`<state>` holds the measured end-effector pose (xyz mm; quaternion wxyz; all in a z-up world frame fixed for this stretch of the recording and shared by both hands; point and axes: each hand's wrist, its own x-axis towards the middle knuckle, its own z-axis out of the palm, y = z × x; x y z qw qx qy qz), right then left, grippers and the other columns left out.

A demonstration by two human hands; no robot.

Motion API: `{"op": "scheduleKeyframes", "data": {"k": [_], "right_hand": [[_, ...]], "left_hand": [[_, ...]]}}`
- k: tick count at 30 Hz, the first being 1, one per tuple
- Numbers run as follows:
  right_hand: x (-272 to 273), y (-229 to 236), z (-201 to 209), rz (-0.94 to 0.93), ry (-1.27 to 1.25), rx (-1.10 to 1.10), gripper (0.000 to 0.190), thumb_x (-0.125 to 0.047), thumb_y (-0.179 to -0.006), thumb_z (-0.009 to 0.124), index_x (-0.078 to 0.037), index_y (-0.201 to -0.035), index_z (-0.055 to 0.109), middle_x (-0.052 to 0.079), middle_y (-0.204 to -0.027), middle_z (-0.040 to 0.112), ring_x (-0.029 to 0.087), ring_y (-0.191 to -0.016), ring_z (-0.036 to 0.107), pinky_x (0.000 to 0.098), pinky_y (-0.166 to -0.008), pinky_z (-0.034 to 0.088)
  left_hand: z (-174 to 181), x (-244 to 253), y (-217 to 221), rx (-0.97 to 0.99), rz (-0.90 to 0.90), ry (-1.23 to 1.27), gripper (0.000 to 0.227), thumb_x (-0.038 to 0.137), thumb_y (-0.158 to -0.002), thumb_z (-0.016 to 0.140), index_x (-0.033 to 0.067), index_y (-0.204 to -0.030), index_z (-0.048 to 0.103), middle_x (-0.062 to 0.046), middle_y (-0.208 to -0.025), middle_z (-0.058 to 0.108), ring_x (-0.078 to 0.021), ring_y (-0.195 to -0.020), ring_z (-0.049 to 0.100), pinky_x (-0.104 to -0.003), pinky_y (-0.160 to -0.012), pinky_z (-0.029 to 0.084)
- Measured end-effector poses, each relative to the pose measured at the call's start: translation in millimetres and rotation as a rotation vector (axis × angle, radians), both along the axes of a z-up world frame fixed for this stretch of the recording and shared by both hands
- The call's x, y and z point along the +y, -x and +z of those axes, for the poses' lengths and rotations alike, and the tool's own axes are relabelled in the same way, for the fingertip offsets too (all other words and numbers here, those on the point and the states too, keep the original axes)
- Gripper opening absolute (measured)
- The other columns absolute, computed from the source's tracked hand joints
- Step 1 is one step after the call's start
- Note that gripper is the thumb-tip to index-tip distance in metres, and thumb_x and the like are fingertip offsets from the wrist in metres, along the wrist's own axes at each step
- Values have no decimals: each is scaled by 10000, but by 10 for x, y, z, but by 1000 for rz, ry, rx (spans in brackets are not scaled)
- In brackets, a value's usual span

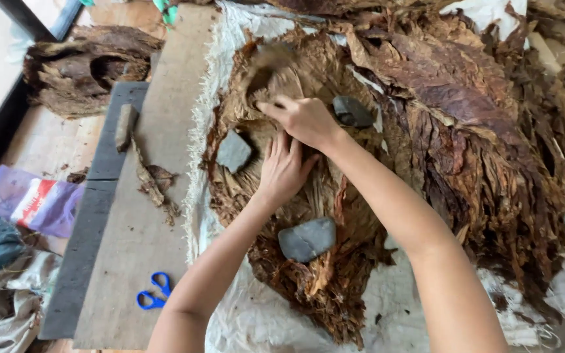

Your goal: The person repeatedly lifts, folds, and presses dried brown leaves on a white cloth using several small stones as weights. The hands adjust the leaves and reposition the stones to keep the leaves flat and compacted.

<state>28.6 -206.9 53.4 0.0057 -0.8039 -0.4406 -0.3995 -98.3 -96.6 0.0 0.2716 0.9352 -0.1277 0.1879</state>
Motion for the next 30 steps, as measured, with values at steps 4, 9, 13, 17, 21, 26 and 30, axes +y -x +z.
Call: {"op": "scheduleKeyframes", "data": {"k": [4, 9, 13, 17, 21, 26, 30], "right_hand": [[-813, 261, 25, -197, -17, 812, 1032, -595, -1025, 873, -289, -1792, 254, 249, -1418, 696, 560, -1220, 770, 725, -990, 646], [-1776, -373, -717, -201, -444, 978, 328, -434, -1226, 716, -174, -1037, 787, 34, -689, 692, 254, -692, 720, 394, -627, 518], [-1476, 113, -55, -148, -453, 948, 324, -409, -1230, 717, -157, -1028, 752, 117, -756, 716, 263, -801, 761, 411, -676, 535], [-1006, 845, 816, -30, -451, 1040, 237, -296, -1086, 846, -79, -1181, 828, 57, -839, 764, 166, -689, 633, 311, -619, 492], [-1110, 999, 900, -143, -314, 1044, 476, -386, -864, 1016, -96, -1215, 877, 174, -1053, 884, 428, -1059, 845, 503, -912, 667], [-1986, 827, 558, -272, -416, 1069, 239, -327, -975, 938, -108, -1049, 878, 144, -944, 864, 254, -933, 808, 440, -819, 604], [-2381, 831, 229, -306, -703, 1238, 190, -273, -1084, 852, -106, -1152, 910, 75, -1040, 895, 113, -985, 721, 353, -859, 615]], "left_hand": [[0, -251, -28, 394, -88, -40, 863, 718, -1196, 447, 149, -1835, 330, -263, -1927, 139, -457, -1797, 134, -722, -1427, 135], [-158, -664, -111, -654, -140, -309, 139, 175, -1011, 688, 195, -1095, 797, -29, -1050, 591, -316, -941, 714, -588, -990, 578], [64, -1494, 39, -361, -785, -283, 87, 222, -1113, 712, 214, -1185, 760, -4, -1211, 684, -309, -1115, 787, -508, -834, 665], [310, -1835, 119, -324, -778, -385, 78, 240, -1027, 725, 228, -1083, 778, -28, -1089, 701, -352, -1018, 769, -543, -776, 633], [216, -2101, 76, -289, -781, -494, 72, 257, -941, 739, 241, -982, 795, -52, -967, 718, -395, -920, 751, -577, -718, 602], [135, -2362, 194, -213, -816, -609, 69, 279, -834, 756, 258, -855, 818, -81, -814, 740, -448, -798, 728, -620, -645, 562], [-485, -2702, -62, -148, -850, -728, 71, 296, -748, 769, 272, -754, 836, -105, -692, 757, -490, -701, 709, -653, -587, 530]]}}
